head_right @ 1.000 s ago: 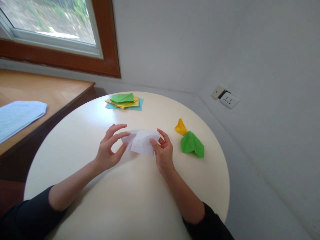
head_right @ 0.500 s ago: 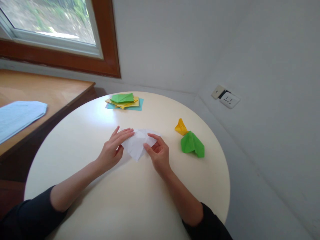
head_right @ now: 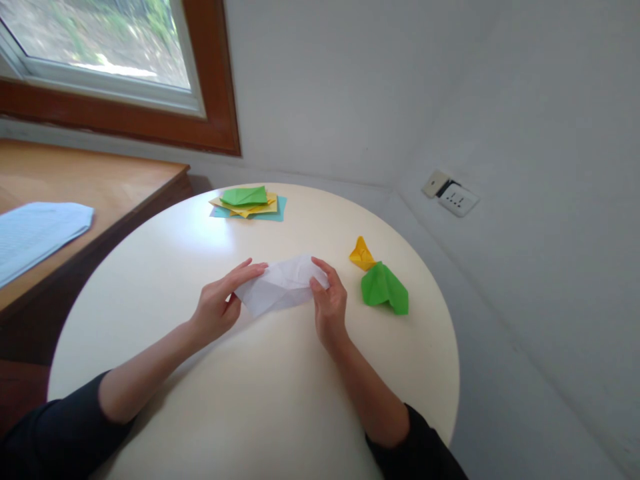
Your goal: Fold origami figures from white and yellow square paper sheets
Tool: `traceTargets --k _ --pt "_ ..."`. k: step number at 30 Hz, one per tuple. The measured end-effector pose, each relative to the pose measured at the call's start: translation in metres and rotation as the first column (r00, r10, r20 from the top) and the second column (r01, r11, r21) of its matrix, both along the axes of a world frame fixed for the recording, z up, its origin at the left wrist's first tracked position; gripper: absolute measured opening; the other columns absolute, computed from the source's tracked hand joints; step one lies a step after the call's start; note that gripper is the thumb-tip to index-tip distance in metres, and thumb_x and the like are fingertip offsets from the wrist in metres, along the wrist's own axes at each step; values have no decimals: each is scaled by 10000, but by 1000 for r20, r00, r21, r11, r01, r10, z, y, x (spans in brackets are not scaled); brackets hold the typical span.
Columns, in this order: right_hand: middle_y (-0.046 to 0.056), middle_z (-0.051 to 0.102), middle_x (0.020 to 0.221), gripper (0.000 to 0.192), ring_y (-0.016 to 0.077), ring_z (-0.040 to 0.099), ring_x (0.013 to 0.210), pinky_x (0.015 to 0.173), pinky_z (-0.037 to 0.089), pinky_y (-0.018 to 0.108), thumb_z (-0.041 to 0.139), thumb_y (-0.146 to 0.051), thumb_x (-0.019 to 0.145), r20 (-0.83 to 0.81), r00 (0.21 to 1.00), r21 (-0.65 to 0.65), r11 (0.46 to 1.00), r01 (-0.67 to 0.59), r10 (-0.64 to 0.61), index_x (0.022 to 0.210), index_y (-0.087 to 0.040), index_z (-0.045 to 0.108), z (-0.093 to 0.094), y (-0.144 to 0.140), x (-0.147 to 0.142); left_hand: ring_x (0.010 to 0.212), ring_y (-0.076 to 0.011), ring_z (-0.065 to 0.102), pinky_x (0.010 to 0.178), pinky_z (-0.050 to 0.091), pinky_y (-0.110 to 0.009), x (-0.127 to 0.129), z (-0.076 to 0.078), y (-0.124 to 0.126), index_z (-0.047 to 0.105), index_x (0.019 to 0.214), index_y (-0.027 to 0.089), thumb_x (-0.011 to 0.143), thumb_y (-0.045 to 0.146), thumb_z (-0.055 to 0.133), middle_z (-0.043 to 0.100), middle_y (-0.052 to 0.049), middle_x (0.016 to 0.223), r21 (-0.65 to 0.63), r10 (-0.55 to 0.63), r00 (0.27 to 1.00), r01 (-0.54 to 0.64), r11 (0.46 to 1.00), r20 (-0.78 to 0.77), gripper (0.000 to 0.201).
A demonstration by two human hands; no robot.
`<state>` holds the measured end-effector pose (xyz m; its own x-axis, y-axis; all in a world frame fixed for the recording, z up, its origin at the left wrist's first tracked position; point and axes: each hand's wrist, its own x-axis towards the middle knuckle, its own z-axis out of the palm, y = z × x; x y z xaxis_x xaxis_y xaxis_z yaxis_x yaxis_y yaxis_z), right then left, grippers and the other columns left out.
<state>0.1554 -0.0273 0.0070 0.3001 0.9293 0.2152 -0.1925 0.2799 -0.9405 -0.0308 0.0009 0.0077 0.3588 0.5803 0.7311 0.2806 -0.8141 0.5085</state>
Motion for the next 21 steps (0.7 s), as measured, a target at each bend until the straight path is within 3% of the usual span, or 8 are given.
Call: traceTargets --k 4,11,14,17,21 --pt "8 621 883 357 161 599 775 664 471 284 638 -322 698 -41 999 -6 999 33 -33 1044 -266 568 2 3 2 1140 -170 522 1030 366 -374 0 0 -2 564 1137 197 674 -7 333 630 -30 1138 -57 7 1000 -6 998 17 556" --pt "9 639 888 397 175 607 825 705 493 307 664 -310 687 11 1000 4 1000 17 -17 1067 -287 550 -1 4 4 1000 -169 588 834 470 -260 5 2 -2 608 1062 192 719 63 395 649 -49 1079 -386 49 980 29 922 190 424" --pt "16 642 921 372 177 603 857 736 489 315 651 -315 703 52 998 29 999 33 -34 1063 -282 564 -2 4 6 793 -140 607 637 473 -214 9 5 -1 612 1029 190 739 130 443 660 -45 975 -554 71 947 122 824 313 341" --pt "35 628 1043 329 194 575 958 785 476 327 637 -349 708 117 989 40 995 91 -95 1021 -255 602 -4 6 10 555 -92 535 473 394 -182 13 7 -1 598 1035 193 733 214 501 647 -9 755 -711 90 917 236 662 389 318" --pt "57 619 1083 351 211 556 1006 808 468 338 626 -403 712 133 989 2 998 64 -64 1014 -225 620 -8 9 14 572 -97 545 479 397 -185 16 5 1 599 1016 193 701 302 569 646 -9 774 -794 142 883 318 518 447 334"
